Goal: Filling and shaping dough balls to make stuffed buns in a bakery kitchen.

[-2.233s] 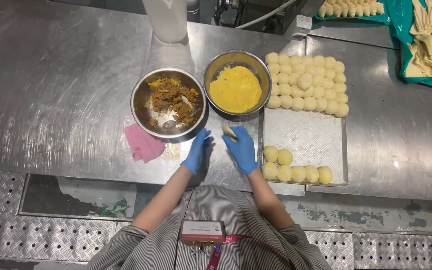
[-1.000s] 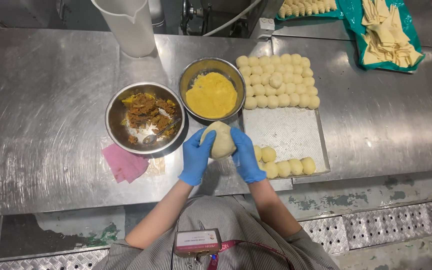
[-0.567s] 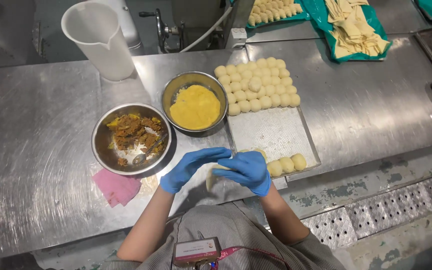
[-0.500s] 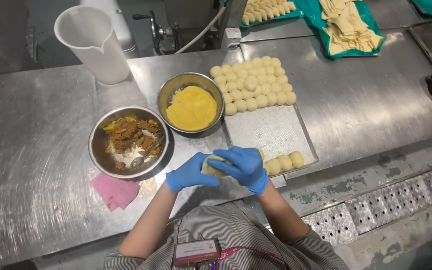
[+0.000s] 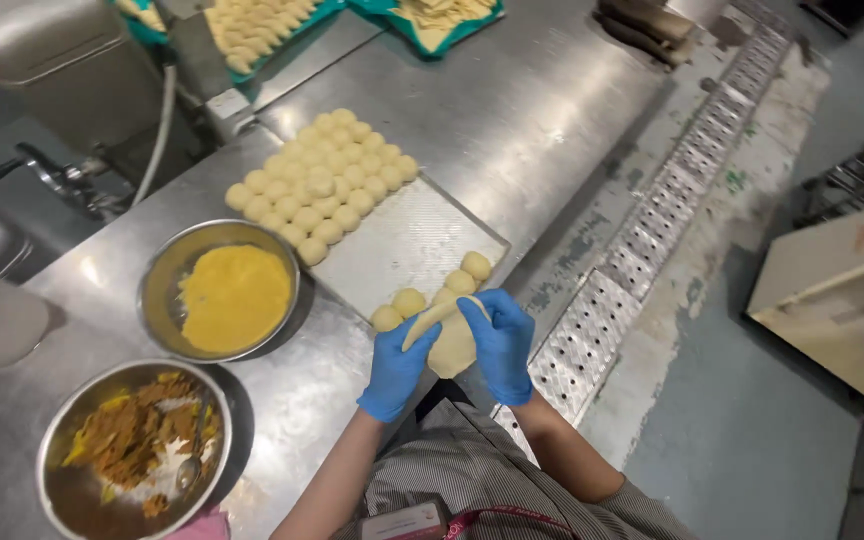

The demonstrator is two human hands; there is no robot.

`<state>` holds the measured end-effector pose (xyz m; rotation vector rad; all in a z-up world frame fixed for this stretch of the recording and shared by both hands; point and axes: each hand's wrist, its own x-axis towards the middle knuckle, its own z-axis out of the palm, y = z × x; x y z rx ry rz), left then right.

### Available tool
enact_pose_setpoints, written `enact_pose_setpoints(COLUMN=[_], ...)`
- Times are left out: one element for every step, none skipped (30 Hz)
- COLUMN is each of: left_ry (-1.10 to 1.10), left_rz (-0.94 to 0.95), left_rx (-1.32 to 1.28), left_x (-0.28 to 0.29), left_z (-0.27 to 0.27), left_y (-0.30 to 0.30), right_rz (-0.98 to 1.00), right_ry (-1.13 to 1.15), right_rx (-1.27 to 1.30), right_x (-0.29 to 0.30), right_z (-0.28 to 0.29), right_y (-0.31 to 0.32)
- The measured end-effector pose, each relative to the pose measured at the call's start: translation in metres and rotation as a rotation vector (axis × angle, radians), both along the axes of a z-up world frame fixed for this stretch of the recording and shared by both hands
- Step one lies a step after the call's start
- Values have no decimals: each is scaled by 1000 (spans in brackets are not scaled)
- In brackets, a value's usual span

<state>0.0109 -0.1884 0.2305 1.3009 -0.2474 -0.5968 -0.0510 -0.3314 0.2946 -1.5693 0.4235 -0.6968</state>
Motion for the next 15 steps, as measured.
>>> enact_pose_setpoints(left_ry=[1, -57, -113, -115, -177, -233, -229, -271, -311, -313, -169, -24, -25, -88, -154], left_rz=[-36, -121, -208, -223, -473, -714, -719, -745, -767, -751, -620, -476, -446, -202, 42], left_rx=[-7, -73, -140, -147, -352, -551, -551, -417, -282, -272, -124, 18, 22, -43, -107], left_x=[3, 5, 7, 18, 29, 35, 36, 40, 43, 40, 37, 36, 34, 31, 29], left_z=[7, 14, 21, 46, 70, 94, 78, 63, 48, 48, 48, 47, 57, 68, 78], left_y=[-2, -1, 0, 2, 5, 13, 7, 5, 5, 7, 10, 13, 20, 27, 33], right_rz=[-36, -50, -64, -79, 124, 347, 343, 396, 449, 463, 414, 378, 406, 545, 679], right_ry=[1, -19, -36, -36, -53, -67, -62, -110, -158, -173, -81, 11, -1, -52, -94], right_rx=[-7, -160, -314, -320, -759, -1187, -1186, -1233, -1278, -1273, -945, -621, -620, -389, -152], right_x=[-13, -27, -41, -42, -42, -46, -38, -26, -15, -8, -1, 10, 18, 28, 38], right_z=[0, 0, 0, 15, 29, 42, 57, 71, 86, 89, 92, 95, 75, 57, 37], right_y=[-13, -23, -31, -40, -48, -53, -47, -39, -31, -28, -25, -22, -23, -24, -24])
